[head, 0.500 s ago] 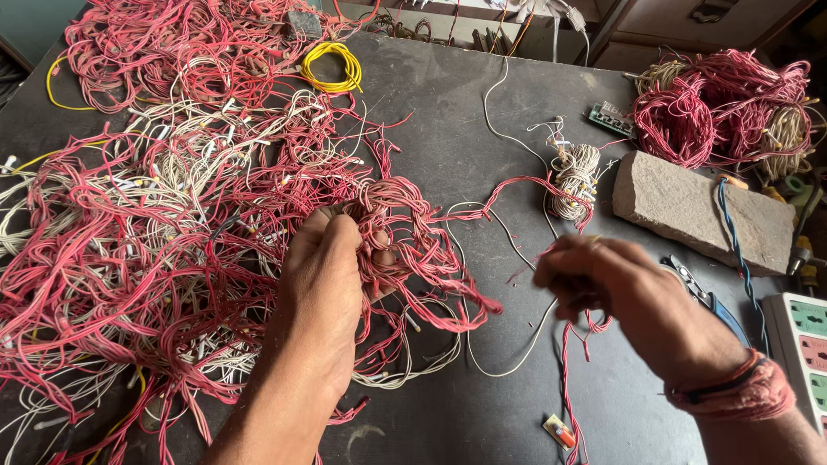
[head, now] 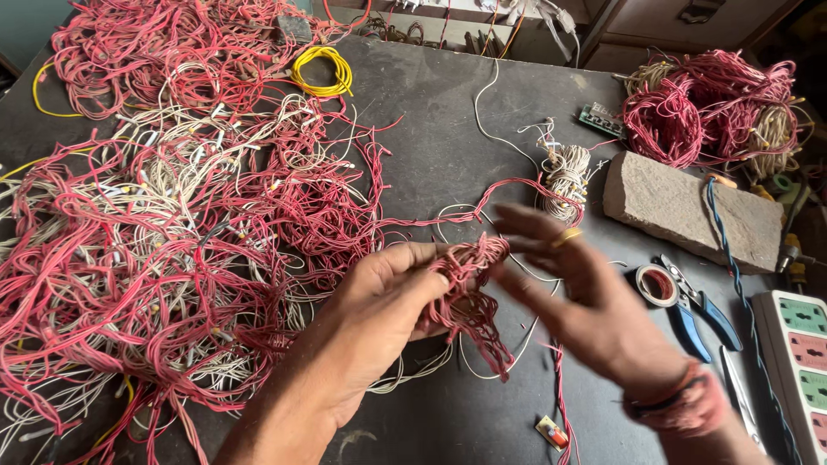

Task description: The person untangles a bundle of red and white wires on a workbench. They use wire cutters to strip the insulation from the ends of the wires, then twist the exposed strands together to join them. The person repeats this process with several other wires.

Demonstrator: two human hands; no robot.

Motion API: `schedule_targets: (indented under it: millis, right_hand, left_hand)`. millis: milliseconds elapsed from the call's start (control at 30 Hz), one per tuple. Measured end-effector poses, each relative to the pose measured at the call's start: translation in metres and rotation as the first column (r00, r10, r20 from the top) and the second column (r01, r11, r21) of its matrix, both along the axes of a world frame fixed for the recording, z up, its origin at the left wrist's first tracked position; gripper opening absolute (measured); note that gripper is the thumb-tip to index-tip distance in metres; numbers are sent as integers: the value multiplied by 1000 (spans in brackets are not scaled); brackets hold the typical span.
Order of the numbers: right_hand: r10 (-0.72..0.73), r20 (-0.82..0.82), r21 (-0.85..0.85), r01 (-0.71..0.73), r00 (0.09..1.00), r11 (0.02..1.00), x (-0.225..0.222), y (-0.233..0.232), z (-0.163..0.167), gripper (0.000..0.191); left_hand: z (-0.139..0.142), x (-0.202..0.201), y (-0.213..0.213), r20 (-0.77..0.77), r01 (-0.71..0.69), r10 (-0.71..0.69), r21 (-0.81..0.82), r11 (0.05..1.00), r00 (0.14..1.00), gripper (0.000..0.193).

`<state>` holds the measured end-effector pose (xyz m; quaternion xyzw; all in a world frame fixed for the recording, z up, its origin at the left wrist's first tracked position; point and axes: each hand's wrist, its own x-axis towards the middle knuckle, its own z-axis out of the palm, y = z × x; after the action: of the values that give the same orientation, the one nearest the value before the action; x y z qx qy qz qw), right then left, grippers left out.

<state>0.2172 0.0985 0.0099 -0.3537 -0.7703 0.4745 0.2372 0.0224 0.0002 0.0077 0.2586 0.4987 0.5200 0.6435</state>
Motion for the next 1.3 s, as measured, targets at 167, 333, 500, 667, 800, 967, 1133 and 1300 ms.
schedule_targets:
  millis: [167, 333, 500, 667, 800, 967, 1133, 1300]
  right_hand:
    - [58, 12, -42, -58, 998, 997, -9, -6, 5, 38]
    - [15, 47, -112, -9, 999, 994, -9, -4, -1, 35]
    - [-22, 79, -117, 31, 997, 993, -7, -4, -6, 38]
    - [-58, 54, -165, 66, 997, 984, -6, -1, -7, 40]
    - [-64, 11, -191, 65, 998, 979, -5, -1, -8, 43]
    - [-23, -142, -23, 20, 990, 1000, -5, -9, -3, 47]
    - [52, -34, 437, -32, 998, 899, -10, -24, 4, 73]
    - [52, 35, 590, -63, 998, 805, -19, -28, 5, 58]
  left_hand:
    - [4, -3, -1, 18, 28, -29, 49, 998, 999, 33]
    - [4, -6, -1, -27, 37, -37, 22, 999, 999, 34]
    - [2, -6, -2, -228, 22, -17, 20, 1000, 974, 34]
    - [1, -7, -3, -194, 39, -33, 28, 999, 980, 34]
    - [-1, -8, -3, -256, 27, -27, -4, 1000, 966, 34]
    - [-6, -5, -1, -243, -32, 51, 80, 996, 969, 35]
    - [-3, -2, -2, -219, -122, 129, 45, 991, 967, 38]
    - [4, 3, 1, -172, -152, 155, 33, 988, 973, 43]
